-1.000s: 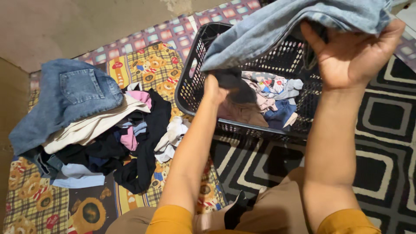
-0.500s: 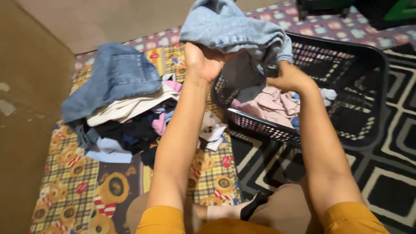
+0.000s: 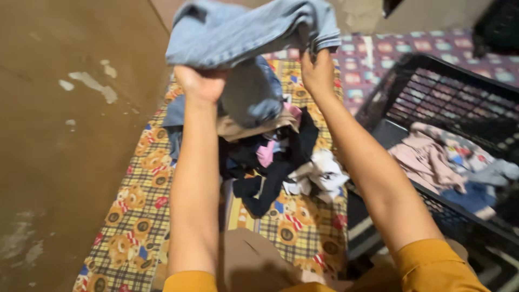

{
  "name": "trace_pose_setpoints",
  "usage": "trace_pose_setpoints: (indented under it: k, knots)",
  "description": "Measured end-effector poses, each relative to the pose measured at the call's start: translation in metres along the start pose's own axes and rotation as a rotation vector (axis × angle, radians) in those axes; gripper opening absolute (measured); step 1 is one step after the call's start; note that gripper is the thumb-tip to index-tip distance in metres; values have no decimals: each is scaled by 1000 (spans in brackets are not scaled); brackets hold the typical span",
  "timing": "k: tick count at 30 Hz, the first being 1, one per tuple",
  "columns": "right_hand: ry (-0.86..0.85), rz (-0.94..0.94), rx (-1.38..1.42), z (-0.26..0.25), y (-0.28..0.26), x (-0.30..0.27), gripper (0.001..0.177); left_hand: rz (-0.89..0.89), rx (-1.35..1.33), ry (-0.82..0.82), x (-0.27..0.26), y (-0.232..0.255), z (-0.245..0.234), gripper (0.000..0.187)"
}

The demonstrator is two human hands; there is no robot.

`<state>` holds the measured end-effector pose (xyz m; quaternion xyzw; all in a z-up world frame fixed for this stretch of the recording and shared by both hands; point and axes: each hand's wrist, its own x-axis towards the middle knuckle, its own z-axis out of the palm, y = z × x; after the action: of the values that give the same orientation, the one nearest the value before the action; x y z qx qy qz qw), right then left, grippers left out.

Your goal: The person sits on the floor and removes various clothing items from a black laundry basket, placing them onto a patterned mat. Items include shirts, pants, and socks, which are handled one at a time and set aside in a growing pile.

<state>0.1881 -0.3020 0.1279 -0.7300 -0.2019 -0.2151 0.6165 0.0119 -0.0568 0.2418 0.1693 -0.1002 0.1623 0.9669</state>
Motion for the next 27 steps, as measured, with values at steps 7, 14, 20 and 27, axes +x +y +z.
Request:
trace_pose_setpoints:
  k: [7,14,20,27]
  knots:
    - [-312,7,-218,118,36,-40,68,318,662,802,12,104,-187,78]
    - [-628,154,-457,135,18,-89,91,542,2203,453,-14,60,-234,88]
    - [-802,36,-471,125,67,-92,76,-477,2339,405,-51,18,-187,96]
    - [-464,-169,-251,20,81,-68,35,157,2274,667,-49,-19,-166,106]
